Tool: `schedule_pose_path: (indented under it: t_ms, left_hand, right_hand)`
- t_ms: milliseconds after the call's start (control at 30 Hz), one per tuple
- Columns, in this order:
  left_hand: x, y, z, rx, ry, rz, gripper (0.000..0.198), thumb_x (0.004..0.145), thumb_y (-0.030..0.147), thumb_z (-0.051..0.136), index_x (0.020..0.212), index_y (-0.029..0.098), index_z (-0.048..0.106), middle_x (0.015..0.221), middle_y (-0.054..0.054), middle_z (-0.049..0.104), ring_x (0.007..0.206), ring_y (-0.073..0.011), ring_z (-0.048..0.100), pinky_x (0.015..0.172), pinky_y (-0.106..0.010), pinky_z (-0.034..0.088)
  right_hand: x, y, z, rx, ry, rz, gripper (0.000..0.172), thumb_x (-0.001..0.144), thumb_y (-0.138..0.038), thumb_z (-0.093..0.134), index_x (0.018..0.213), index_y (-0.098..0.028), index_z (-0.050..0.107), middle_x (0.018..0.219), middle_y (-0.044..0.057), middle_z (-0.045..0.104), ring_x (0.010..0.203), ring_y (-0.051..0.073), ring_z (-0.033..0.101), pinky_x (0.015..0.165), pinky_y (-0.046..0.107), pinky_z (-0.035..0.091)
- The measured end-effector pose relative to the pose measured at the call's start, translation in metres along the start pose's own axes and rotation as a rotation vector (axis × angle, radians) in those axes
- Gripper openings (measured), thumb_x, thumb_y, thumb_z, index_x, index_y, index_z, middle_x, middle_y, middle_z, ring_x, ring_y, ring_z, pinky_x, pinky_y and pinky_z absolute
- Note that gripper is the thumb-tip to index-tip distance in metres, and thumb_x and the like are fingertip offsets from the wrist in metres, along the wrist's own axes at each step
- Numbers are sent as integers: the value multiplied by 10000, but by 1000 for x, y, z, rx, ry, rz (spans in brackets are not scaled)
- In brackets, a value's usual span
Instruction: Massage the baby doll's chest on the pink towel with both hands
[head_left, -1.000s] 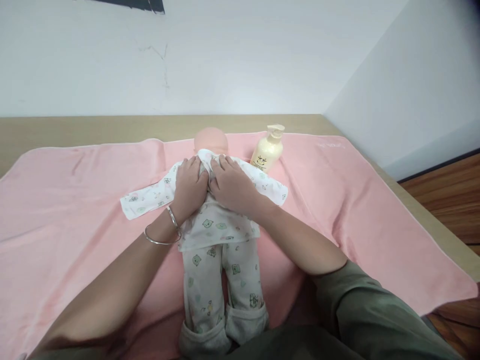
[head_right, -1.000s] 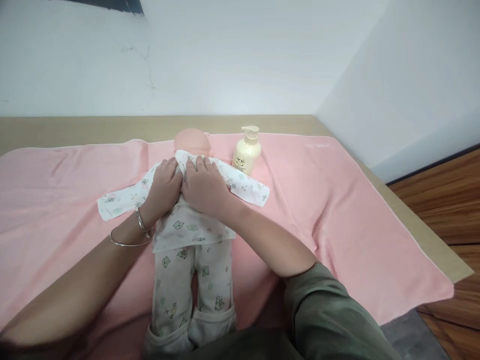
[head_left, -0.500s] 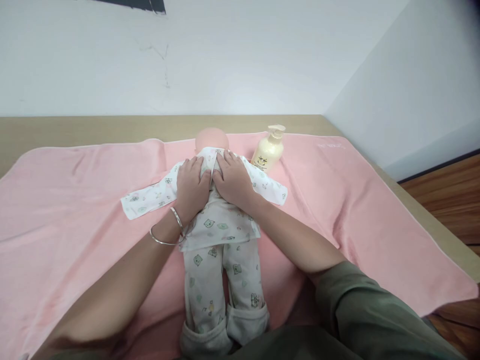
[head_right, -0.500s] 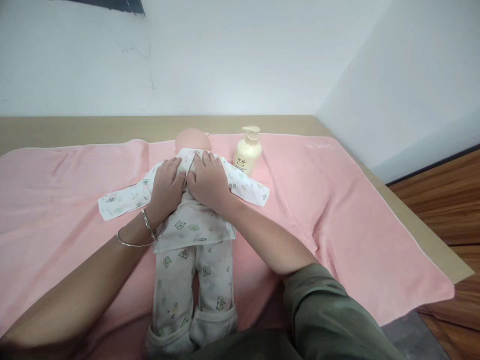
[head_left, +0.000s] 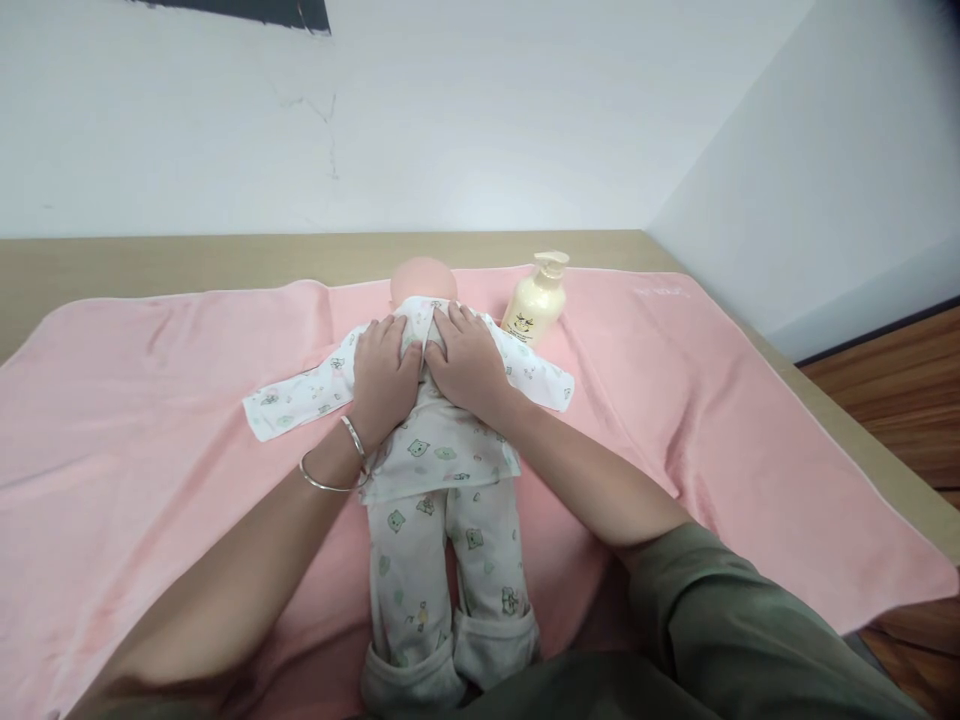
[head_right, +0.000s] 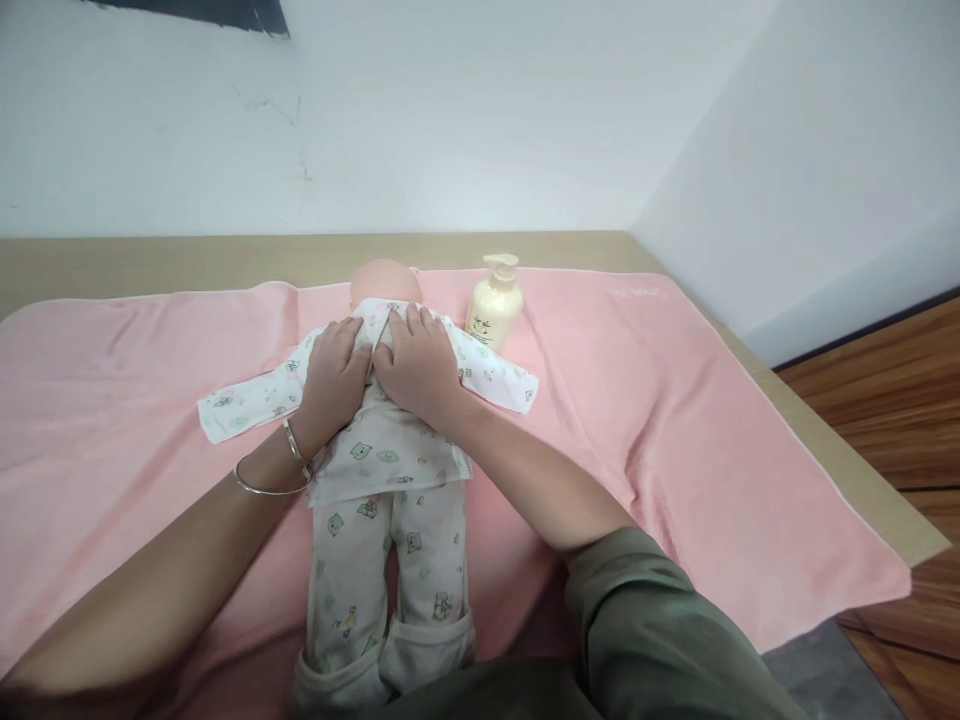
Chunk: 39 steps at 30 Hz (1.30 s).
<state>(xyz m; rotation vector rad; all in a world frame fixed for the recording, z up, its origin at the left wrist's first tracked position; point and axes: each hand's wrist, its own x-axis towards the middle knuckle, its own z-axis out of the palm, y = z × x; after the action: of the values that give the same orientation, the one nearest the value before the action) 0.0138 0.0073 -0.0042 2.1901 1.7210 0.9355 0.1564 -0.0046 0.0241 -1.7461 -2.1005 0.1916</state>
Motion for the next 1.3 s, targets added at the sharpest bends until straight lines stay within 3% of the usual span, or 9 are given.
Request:
schedule_pose_path:
  t_ms: [233,333,433,533,633,833,1000,1167,1300]
  left_hand:
    - [-13,33,-34,234,-131,140,417,1024,260,297,1185,75,635,1259,-259,665,1238,-391,598,1125,-568,482]
    - [-14,39,-41,214,-136,112,312,988,218,353,1041,131,649,1173,-222,691,1188,-371,624,1087,-532,509]
    - [-5,32,-40,112,-107,48,203,933,195,405,892,196,604,1061,-161,715,1075,-323,650,1023,-482,532]
    - [7,18,-37,-14,-119,5,198,937,232,396,909,213,591,1083,-131,727,1056,-293,649,1007,-457,535]
    - [11,10,-34,7,-168,11,272,975,259,339,984,190,603,1127,-167,711,1086,-316,639,1057,-507,517]
    - [-11,28,-32,98,-141,148,396,1010,265,350,1277,124,605,1412,-202,616,1419,-361,500,1269,-581,373]
    - [-5,29,-35,5,-158,68,331,904,182,397,1134,160,634,1367,-170,656,1372,-329,536,1247,-547,416]
    - [14,11,-34,-8,-184,-9,171,914,215,348,871,227,514,1009,-143,685,983,-308,612,1010,-538,542]
    - [10,7,-28,74,-154,65,282,972,211,293,989,192,574,1123,-185,678,1125,-341,610,1091,-571,490]
  right_hand:
    - [4,6,-18,-45,-121,63,654,1075,-343,322,1610,32,368,1711,271,334,1626,407,281,1311,563,295]
    - [-8,-3,-23,-176,-103,52,659,1092,-346,333,1591,83,368,1676,332,357,1601,444,323,1302,578,301]
    - [-28,-18,-22,-256,-66,-56,635,1091,-293,331,1577,113,373,1639,346,410,1564,428,403,1303,548,321]
    - [-40,-28,-20,-266,-32,-151,618,1081,-267,348,1567,113,392,1640,342,412,1571,410,402,1305,520,342]
    - [-33,-24,-19,-216,-34,-187,594,1065,-240,357,1547,100,430,1625,328,449,1568,382,415,1303,494,362]
    - [4,8,-17,-103,-67,-123,573,1051,-194,297,1487,132,478,1579,318,514,1522,361,469,1321,500,326]
    - [-9,1,-14,-176,-70,-169,628,1076,-261,310,1574,117,363,1662,322,393,1596,411,340,1305,573,327]
    - [-35,-24,-18,-235,-28,-189,605,1095,-315,344,1581,39,418,1653,325,404,1567,438,394,1296,574,335]
    - [-27,-22,-25,-165,-52,-196,558,1072,-268,379,1541,17,481,1619,292,480,1555,382,432,1291,510,363]
